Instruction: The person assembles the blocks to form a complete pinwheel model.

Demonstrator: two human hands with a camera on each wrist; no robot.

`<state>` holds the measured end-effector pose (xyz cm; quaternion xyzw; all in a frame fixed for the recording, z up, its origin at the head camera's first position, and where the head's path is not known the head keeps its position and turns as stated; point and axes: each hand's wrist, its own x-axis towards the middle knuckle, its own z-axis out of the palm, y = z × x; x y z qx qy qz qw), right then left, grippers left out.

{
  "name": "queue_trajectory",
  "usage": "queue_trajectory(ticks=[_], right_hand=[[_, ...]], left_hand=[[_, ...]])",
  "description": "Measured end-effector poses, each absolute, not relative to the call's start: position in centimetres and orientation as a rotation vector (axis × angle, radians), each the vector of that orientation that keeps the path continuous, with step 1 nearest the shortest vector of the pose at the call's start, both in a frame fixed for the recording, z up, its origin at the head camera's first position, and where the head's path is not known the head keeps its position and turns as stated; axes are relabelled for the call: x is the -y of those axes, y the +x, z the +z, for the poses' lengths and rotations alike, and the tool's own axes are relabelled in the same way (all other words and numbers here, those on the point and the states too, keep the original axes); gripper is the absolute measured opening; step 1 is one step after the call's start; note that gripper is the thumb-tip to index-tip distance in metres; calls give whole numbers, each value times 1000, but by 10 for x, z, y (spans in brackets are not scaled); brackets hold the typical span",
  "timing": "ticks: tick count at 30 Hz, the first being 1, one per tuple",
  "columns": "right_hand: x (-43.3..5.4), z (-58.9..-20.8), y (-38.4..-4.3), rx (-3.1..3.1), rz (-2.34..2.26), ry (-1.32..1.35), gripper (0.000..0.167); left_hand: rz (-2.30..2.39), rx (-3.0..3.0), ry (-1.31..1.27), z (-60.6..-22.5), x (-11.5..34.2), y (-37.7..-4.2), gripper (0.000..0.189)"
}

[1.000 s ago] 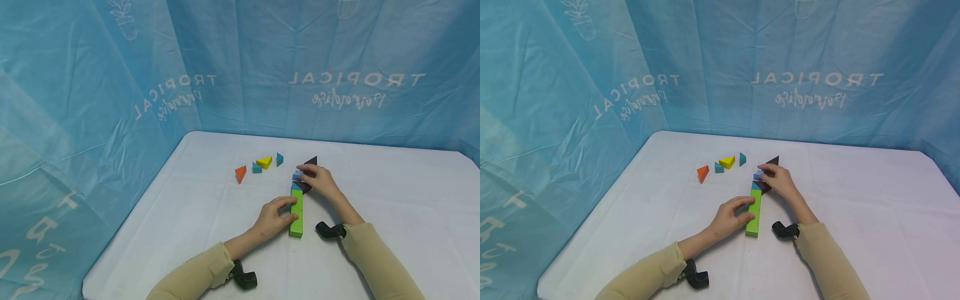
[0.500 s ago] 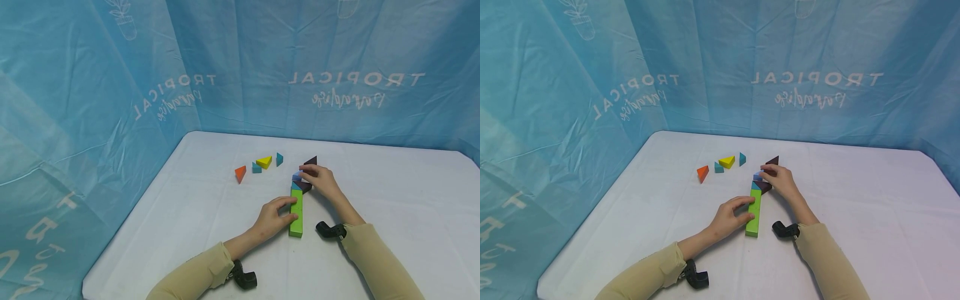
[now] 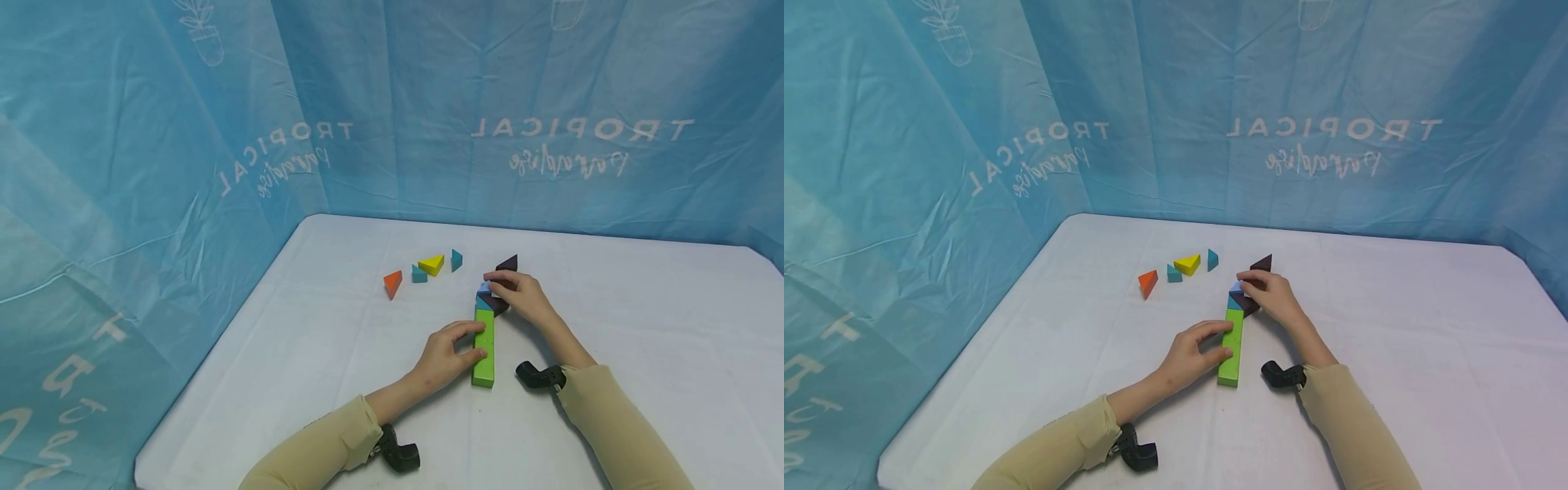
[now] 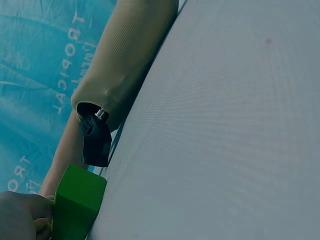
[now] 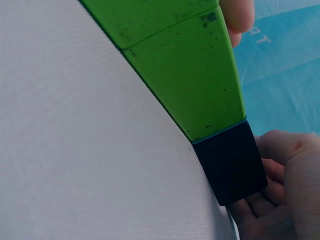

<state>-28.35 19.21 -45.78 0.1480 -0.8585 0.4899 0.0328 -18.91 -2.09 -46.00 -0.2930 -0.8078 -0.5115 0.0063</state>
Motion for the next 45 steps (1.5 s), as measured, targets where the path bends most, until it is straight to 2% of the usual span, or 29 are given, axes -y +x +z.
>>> queue_trajectory(ticks=[39,45], right_hand=[[-190,-458,-275,2644,1504,435,25],[-191,-455,-274,2623,1534,348,31]], left_hand=[[-1593,2523,-918,-461,21,-190,40],[-1599,2519,-920,-461,21,-189,40]])
